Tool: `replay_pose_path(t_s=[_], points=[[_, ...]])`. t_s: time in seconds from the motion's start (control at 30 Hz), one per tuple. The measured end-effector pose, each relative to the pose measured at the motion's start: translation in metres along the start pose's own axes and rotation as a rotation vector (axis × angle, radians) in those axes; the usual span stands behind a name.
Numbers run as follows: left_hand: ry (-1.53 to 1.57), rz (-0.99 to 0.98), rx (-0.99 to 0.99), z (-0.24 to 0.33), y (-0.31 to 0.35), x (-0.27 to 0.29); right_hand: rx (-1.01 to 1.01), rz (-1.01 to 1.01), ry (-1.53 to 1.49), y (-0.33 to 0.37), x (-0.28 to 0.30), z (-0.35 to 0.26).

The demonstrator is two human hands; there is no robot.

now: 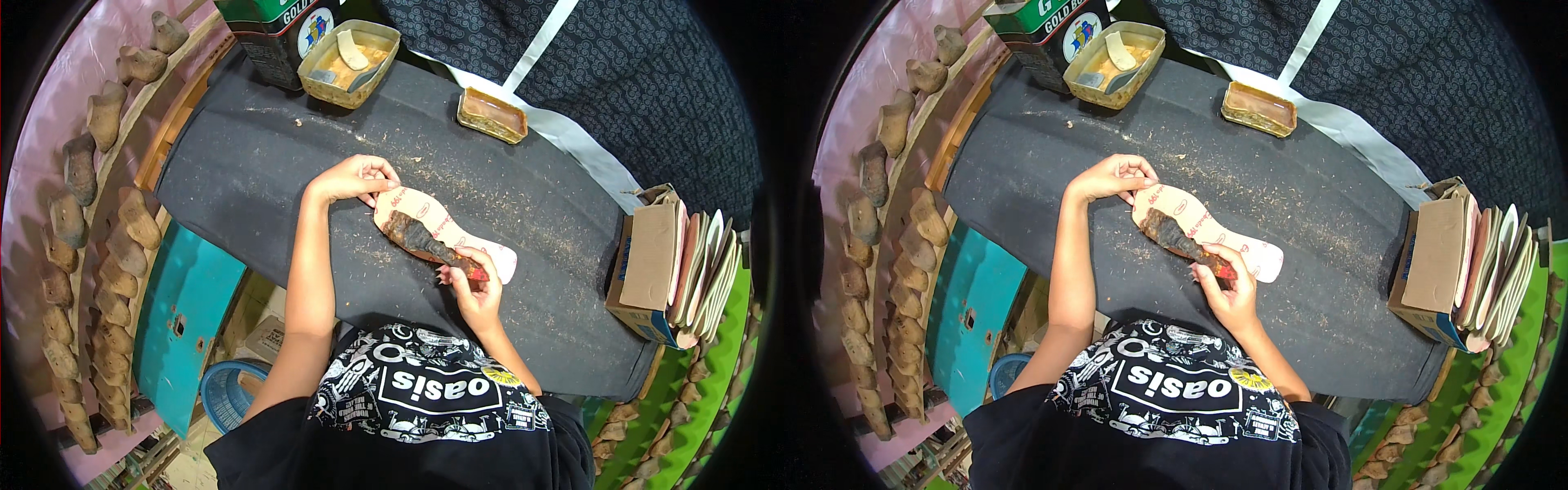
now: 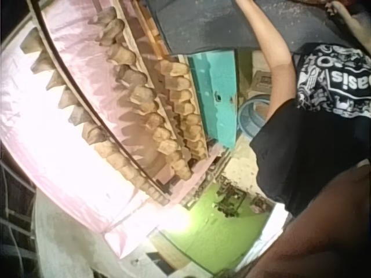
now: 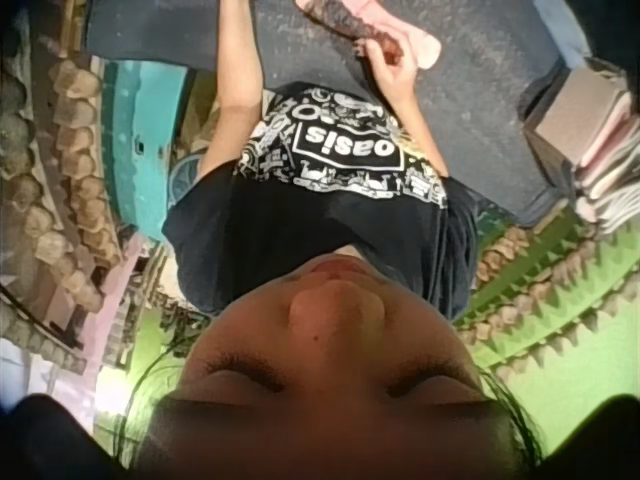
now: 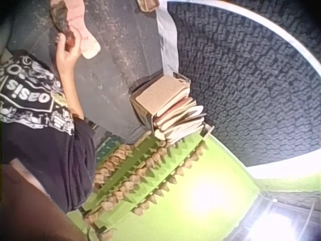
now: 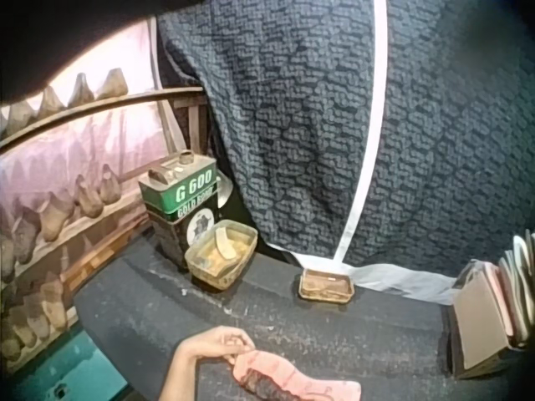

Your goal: The person takes shoe soles from a box one at a time, applies adhesive to each sole with a brush, and places the glued soles into a basket on the floor.

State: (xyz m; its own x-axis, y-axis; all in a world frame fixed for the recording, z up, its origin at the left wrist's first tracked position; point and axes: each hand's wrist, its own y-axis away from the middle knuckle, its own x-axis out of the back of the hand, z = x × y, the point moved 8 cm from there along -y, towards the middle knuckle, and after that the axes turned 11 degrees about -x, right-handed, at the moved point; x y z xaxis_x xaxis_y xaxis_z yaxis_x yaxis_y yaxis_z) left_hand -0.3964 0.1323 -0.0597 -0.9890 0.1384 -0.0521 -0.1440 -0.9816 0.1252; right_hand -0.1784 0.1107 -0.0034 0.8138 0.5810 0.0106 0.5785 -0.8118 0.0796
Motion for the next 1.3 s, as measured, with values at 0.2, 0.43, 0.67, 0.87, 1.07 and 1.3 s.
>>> replay_pose_path(t_s=[0.2, 0.43, 0.67, 0.87, 1.07, 1.3], points=[[-0.040, -0.017, 0.000, -0.002, -0.001, -0.001, 0.394, 0.070, 0.496, -0.001, -0.011, -0.040], [-0.030, -0.025, 0.013, -0.004, -0.001, -0.001, 0.569, 0.031, 0.552, -0.002, -0.028, -0.066], [-0.011, -0.042, -0.008, -0.005, -0.003, -0.002, 0.617, -0.038, 0.504, -0.004, -0.037, -0.063], [-0.039, -0.038, -0.004, -0.003, -0.002, -0.002, 0.624, -0.097, 0.529, 0.007, -0.017, -0.057], [-0.062, -0.031, 0.009, 0.000, -0.001, -0.002, 0.718, -0.023, 0.597, 0.018, -0.004, -0.074], [-0.076, -0.032, 0.026, -0.002, -0.001, -0.003, 0.710, -0.019, 0.439, 0.003, -0.022, -0.078]])
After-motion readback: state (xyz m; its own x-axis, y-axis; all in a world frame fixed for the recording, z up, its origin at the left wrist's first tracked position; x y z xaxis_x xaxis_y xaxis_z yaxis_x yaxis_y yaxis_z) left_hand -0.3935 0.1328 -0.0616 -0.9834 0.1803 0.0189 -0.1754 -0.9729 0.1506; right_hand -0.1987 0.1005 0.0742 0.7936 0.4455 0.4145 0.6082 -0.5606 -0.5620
